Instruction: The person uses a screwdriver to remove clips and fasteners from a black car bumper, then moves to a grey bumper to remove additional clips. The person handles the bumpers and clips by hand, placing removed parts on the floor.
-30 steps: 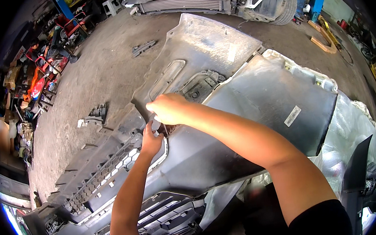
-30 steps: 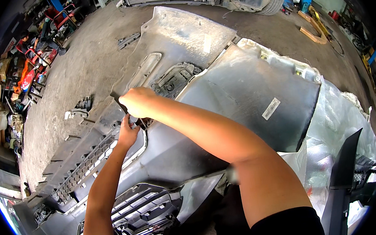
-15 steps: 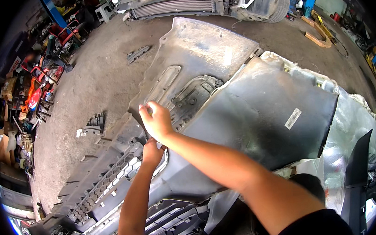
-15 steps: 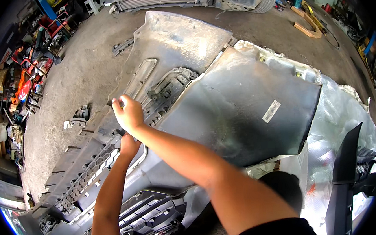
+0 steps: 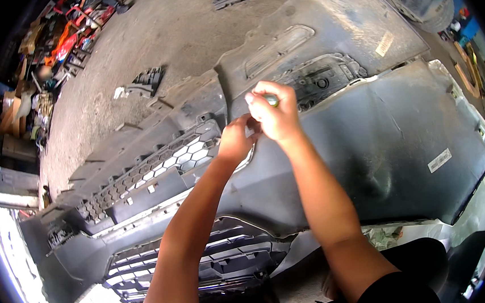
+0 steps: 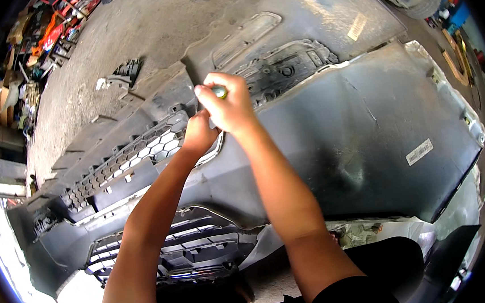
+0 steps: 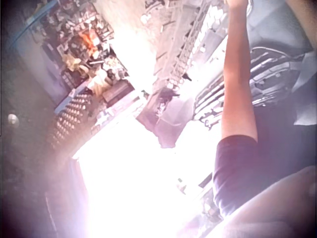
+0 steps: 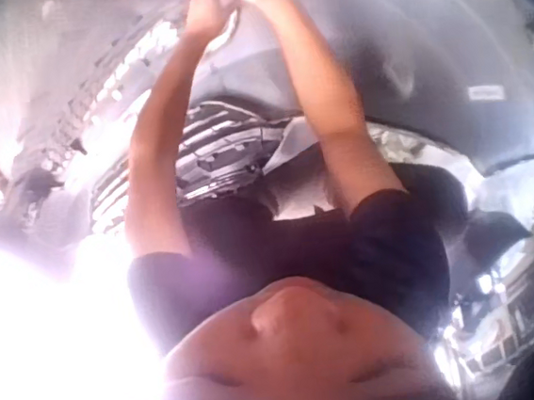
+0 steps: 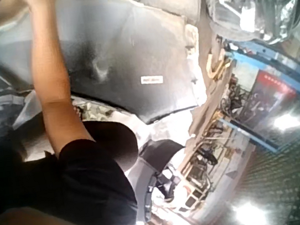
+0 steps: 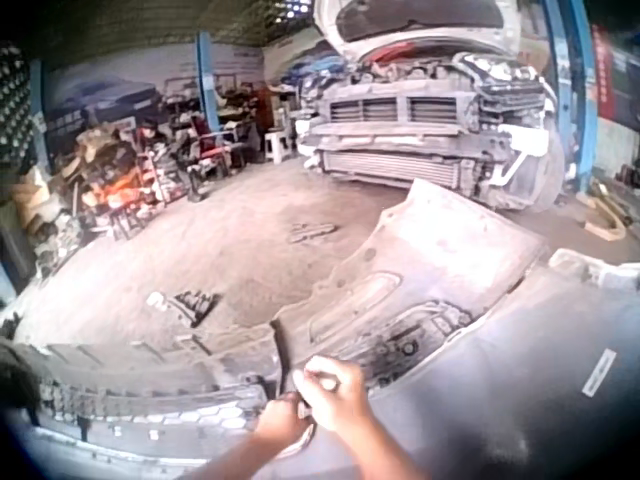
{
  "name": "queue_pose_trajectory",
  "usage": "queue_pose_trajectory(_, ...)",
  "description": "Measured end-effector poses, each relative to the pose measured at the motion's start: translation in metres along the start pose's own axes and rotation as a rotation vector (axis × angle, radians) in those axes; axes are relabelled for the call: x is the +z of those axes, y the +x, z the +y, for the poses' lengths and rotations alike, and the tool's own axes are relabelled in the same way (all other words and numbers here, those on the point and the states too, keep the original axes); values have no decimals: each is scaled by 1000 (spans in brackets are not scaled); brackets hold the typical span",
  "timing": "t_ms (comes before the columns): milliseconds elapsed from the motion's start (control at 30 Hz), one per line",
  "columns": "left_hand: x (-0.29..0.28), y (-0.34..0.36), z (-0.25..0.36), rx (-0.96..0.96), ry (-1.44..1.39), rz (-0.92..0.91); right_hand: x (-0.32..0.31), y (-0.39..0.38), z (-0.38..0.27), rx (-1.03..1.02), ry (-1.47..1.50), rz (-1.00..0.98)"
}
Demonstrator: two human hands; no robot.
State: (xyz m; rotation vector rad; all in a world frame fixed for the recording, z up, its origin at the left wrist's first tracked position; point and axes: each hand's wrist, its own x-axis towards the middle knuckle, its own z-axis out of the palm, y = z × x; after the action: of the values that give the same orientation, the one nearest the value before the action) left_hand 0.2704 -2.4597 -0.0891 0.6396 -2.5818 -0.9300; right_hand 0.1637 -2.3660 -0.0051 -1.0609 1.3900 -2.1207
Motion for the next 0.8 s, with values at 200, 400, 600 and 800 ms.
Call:
queue_pose_trajectory(200,3,-4,-22,-61,63,-1,23,-9,-13,-35,-241,99)
queue_pose_trajectory(400,0,-5,-22,-71,85,10,16,11,-10,182,195,-21)
queue_pose_trajectory(600,-1,-6,-10,-142,137,-53,-17,46,-36,-25,-952,-209)
queue_pose_trajectory(800,-11,-11,-6,-118,155,-43,5,53,-110,110,-1332,-771)
